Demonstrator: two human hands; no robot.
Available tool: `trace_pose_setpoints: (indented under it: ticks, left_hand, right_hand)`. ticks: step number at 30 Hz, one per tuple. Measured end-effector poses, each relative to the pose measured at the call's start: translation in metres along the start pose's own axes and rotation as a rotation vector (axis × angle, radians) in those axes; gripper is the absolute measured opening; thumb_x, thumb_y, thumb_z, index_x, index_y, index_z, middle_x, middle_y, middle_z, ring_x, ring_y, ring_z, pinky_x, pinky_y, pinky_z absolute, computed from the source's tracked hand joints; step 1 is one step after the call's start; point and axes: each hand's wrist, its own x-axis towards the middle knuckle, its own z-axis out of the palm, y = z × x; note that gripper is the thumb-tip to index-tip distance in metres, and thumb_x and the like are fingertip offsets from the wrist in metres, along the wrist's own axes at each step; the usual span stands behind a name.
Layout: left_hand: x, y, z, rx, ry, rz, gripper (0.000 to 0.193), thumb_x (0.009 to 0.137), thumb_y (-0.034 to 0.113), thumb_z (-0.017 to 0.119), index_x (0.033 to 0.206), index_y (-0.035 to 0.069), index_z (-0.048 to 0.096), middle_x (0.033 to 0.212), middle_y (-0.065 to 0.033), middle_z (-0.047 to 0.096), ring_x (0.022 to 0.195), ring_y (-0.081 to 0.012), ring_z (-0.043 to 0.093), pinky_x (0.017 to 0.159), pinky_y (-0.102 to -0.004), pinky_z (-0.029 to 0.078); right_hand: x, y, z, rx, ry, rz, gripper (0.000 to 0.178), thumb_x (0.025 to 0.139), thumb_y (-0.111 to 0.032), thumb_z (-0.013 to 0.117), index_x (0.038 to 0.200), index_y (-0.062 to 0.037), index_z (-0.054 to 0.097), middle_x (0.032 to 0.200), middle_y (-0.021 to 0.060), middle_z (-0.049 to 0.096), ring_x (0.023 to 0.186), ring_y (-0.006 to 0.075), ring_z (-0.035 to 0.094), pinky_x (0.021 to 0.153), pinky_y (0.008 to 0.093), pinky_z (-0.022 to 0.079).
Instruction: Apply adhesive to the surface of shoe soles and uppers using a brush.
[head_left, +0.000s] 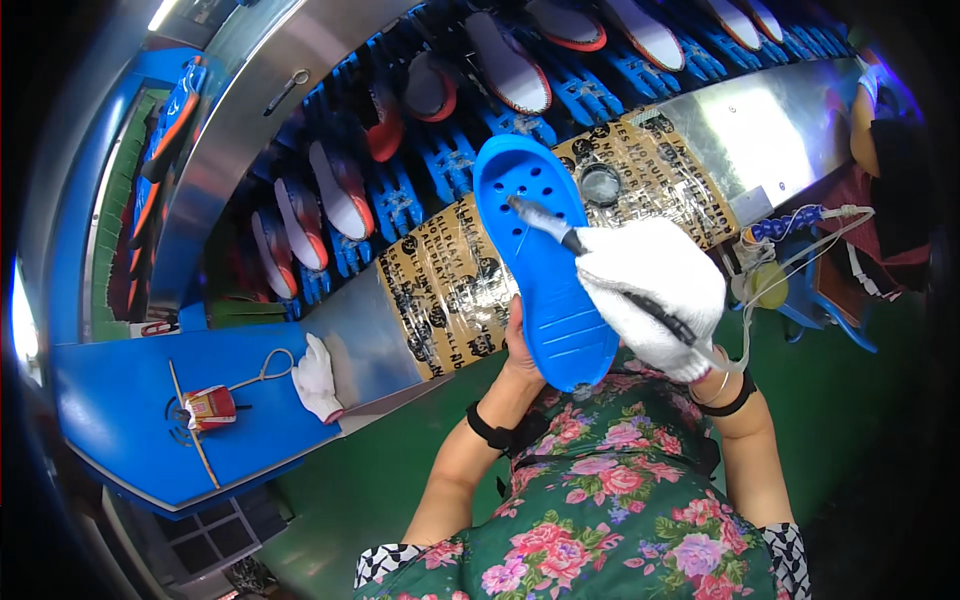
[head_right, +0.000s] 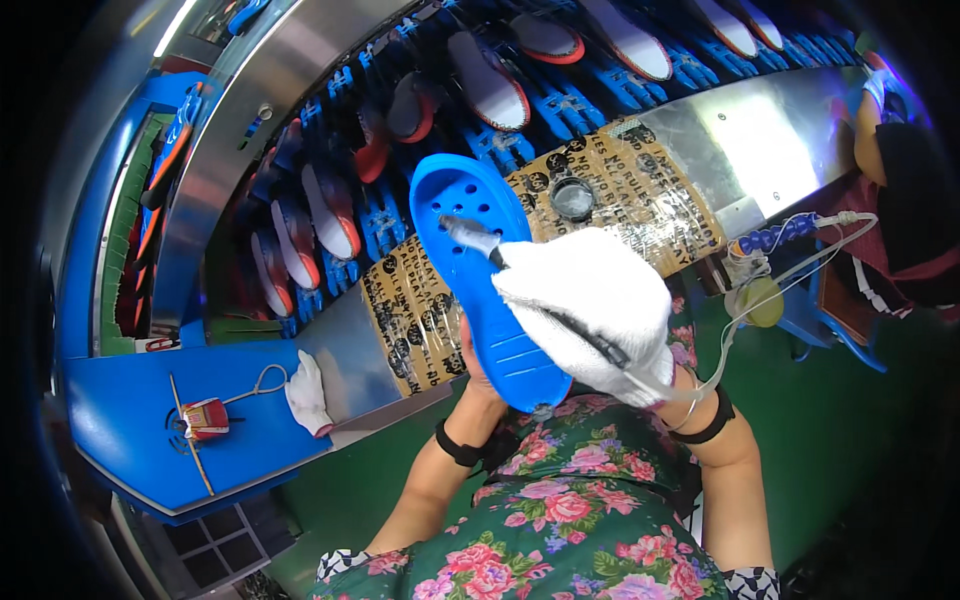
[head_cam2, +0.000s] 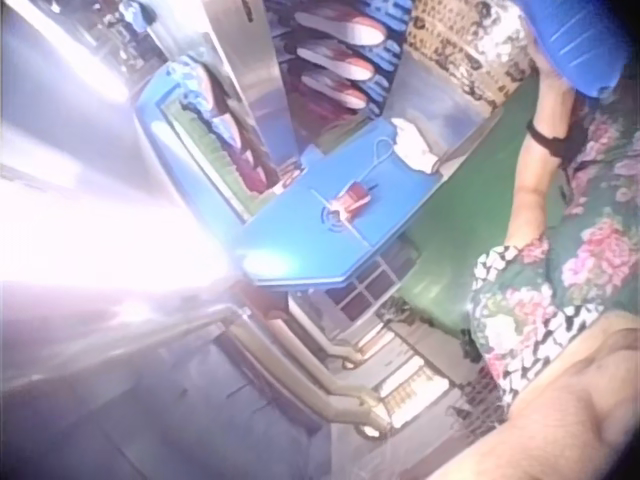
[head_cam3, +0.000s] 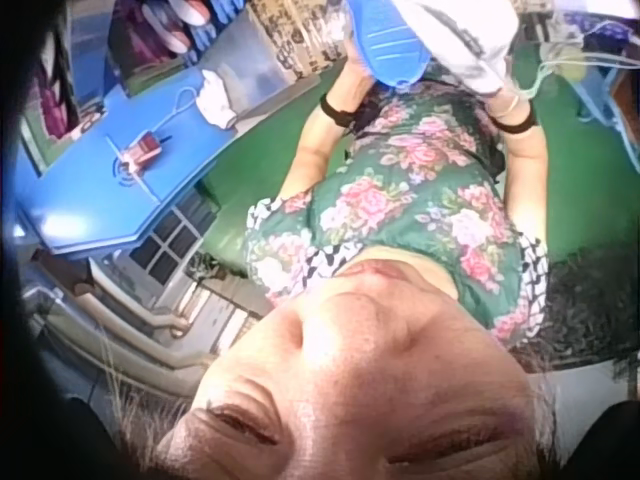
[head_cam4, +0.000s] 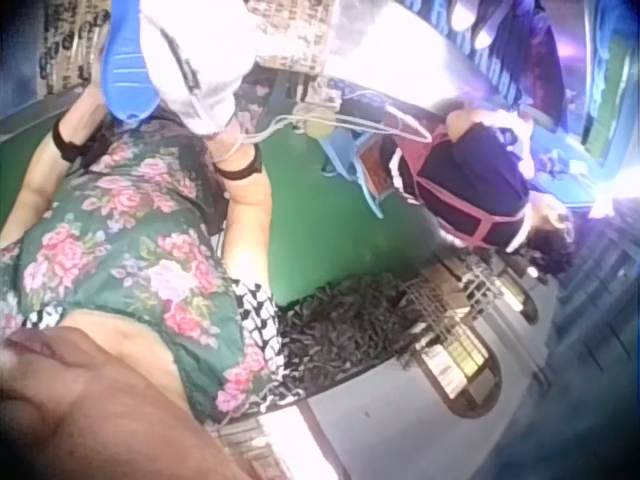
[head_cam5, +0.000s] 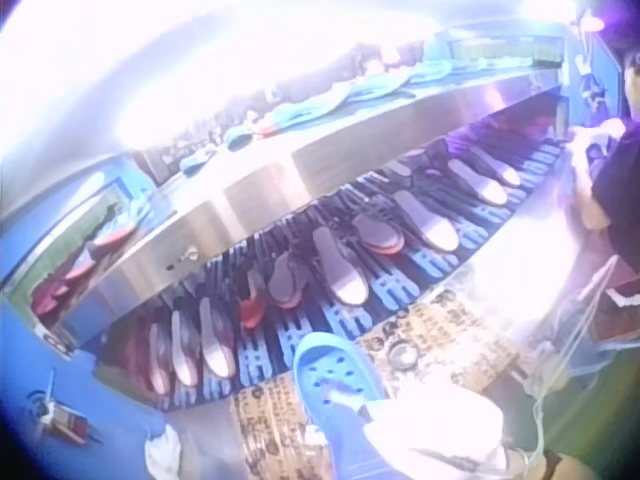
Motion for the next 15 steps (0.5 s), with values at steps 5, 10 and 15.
trace_pose_setpoints:
  ticks: [5, 10, 15]
  left_hand:
    - [0.012, 0.011, 0.021, 0.012, -0.015, 0.042, 0.099, 0.088, 0.082, 0.044, 0.157, 0.013, 0.032, 0.156, -0.017, 0.042, 0.142, -0.0378, 0.044, 0.119, -0.0575, 0.032]
    - [0.03, 0.017, 0.021, -0.078, -0.028, 0.196, 0.108, 0.087, 0.081, 0.05, 0.16, 0.008, 0.02, 0.158, -0.0228, 0.036, 0.143, -0.0394, 0.041, 0.117, -0.0556, 0.036]
    - [0.049, 0.027, 0.026, -0.25, -0.231, 0.184, 0.108, 0.084, 0.083, 0.052, 0.159, 0.011, 0.022, 0.152, -0.0185, 0.045, 0.128, -0.0489, 0.053, 0.108, -0.0647, 0.044]
  right_hand:
    - [-0.017, -0.003, 0.012, -0.067, -0.046, -0.075, 0.032, 0.076, -0.002, 0.076, 0.108, -0.0068, 0.077, 0.106, 0.0108, 0.076, 0.092, 0.0266, 0.073, 0.079, 0.0374, 0.057]
    - [-0.02, 0.006, 0.016, 0.177, 0.16, 0.225, 0.014, 0.081, 0.002, 0.076, 0.094, -0.0029, 0.074, 0.102, 0.0141, 0.076, 0.089, 0.0237, 0.073, 0.079, 0.038, 0.057]
    - [-0.036, 0.007, 0.027, 0.009, 0.03, -0.043, 0.028, 0.075, -0.005, 0.08, 0.103, -0.0065, 0.077, 0.105, 0.0118, 0.077, 0.092, 0.0276, 0.074, 0.083, 0.0393, 0.057]
